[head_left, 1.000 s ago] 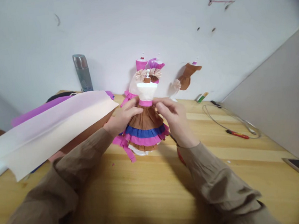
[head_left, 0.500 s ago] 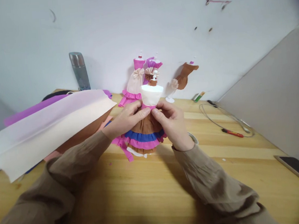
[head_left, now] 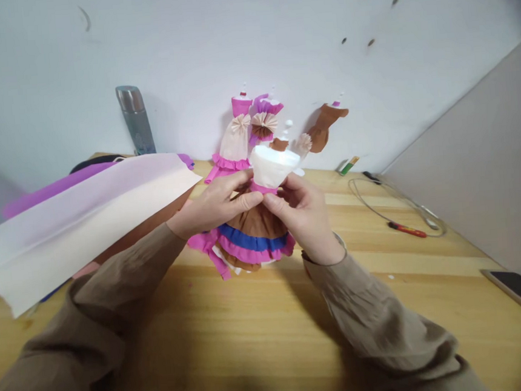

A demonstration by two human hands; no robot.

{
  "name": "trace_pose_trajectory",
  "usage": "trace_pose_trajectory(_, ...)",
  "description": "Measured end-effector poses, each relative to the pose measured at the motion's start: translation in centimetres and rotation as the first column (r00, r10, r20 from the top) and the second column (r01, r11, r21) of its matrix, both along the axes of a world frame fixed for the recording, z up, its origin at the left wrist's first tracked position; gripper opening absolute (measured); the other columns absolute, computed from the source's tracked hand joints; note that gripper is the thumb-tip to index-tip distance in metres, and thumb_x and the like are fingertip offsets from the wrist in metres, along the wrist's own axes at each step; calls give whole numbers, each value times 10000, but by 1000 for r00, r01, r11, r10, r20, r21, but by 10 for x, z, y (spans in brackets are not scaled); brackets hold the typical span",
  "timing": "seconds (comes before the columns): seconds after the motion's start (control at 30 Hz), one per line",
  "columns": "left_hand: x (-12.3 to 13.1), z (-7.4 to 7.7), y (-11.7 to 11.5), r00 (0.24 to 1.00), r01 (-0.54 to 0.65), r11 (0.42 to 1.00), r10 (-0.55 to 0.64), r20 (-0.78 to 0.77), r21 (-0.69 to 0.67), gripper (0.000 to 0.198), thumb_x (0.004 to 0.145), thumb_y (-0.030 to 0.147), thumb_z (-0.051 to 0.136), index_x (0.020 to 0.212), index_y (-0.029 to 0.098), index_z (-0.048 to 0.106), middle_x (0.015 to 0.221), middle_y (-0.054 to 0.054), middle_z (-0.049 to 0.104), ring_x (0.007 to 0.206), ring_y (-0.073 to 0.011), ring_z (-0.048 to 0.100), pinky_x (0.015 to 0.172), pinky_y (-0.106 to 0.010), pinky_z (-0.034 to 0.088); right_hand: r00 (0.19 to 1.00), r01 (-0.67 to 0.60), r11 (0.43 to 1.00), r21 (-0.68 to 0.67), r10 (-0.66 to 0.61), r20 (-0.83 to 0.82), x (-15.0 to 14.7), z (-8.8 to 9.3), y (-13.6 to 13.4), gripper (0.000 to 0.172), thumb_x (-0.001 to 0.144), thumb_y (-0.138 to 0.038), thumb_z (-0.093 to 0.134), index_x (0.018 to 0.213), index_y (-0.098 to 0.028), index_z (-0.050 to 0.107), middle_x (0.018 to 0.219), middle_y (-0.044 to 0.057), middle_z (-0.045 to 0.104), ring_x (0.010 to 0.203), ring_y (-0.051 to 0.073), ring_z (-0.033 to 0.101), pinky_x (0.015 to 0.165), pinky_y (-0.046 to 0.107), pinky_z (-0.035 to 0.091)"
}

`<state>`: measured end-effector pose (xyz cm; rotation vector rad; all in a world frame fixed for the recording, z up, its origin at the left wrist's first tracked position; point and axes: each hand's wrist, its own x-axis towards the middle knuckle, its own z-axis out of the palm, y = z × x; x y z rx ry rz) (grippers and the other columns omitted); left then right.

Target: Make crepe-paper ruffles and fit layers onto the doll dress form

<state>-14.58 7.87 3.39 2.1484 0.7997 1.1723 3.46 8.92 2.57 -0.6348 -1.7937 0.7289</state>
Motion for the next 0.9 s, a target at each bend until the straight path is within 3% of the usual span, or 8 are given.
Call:
trace_pose_trajectory(0.1,-2,7,0,995,-12,998,19,100,-65,491,828,549,620,1079,130,662,1077,-109,696,1008,-249,650,920,-379,500,991,91,988,122,-102,85,0,4,-3,146,816,-351,678,867,-217,652,856,29,659,819,198,608,765,365,503)
trace_pose_trajectory(0.2,0,13,-3,977,-27,998,40,208,-64,522,828,567,617,1130,143,664,1129,-109,693,1063,-255,636,949,-385,481,987,91,975,202,-116,115,1,6,-3,124,820,-325,674,866,-210,663,892,34,659,817,189,600,760,358,498)
trace_pose_trajectory(0.37,6,15,-9,915,-50,992,92,392,-115,526,912,601,456,1047,150,690,1093,-105,702,1083,-243,625,947,-383,483,989,54,990,131,-70,126,2,4,-2,178,841,-348,658,959,-216,680,943,44,692,882,212,620,819,389,506)
trace_pose_trajectory(0.53,12,16,-16,923,-144,981,180,340,-128,444,924,532,490,789,149,671,845,-59,694,889,-199,645,810,-337,533,991,21,993,120,-37,128,3,4,-4,182,848,-344,658,981,-223,689,968,46,699,908,216,631,844,395,504)
trace_pose_trajectory(0.63,13,17,-20,938,-183,977,208,278,-113,439,929,516,489,736,154,645,747,-35,662,811,-184,639,738,-320,545,991,18,993,117,-34,131,2,4,-4,187,853,-348,648,994,-232,690,991,47,705,923,221,634,860,403,508)
trace_pose_trajectory(0.77,13,13,-16,932,-233,970,241,270,-64,423,968,458,425,821,144,668,787,-50,686,837,-187,658,746,-320,559,992,16,993,116,-30,121,2,4,-3,176,855,-344,644,983,-233,692,975,42,710,909,218,639,845,397,511)
trace_pose_trajectory(0.9,10,5,-8,877,-391,913,333,347,113,277,923,290,519,1119,143,649,1062,-91,715,956,-187,680,835,-323,566,993,24,994,105,-36,112,2,5,-4,165,850,-327,648,975,-231,696,973,41,713,901,213,639,840,393,506)
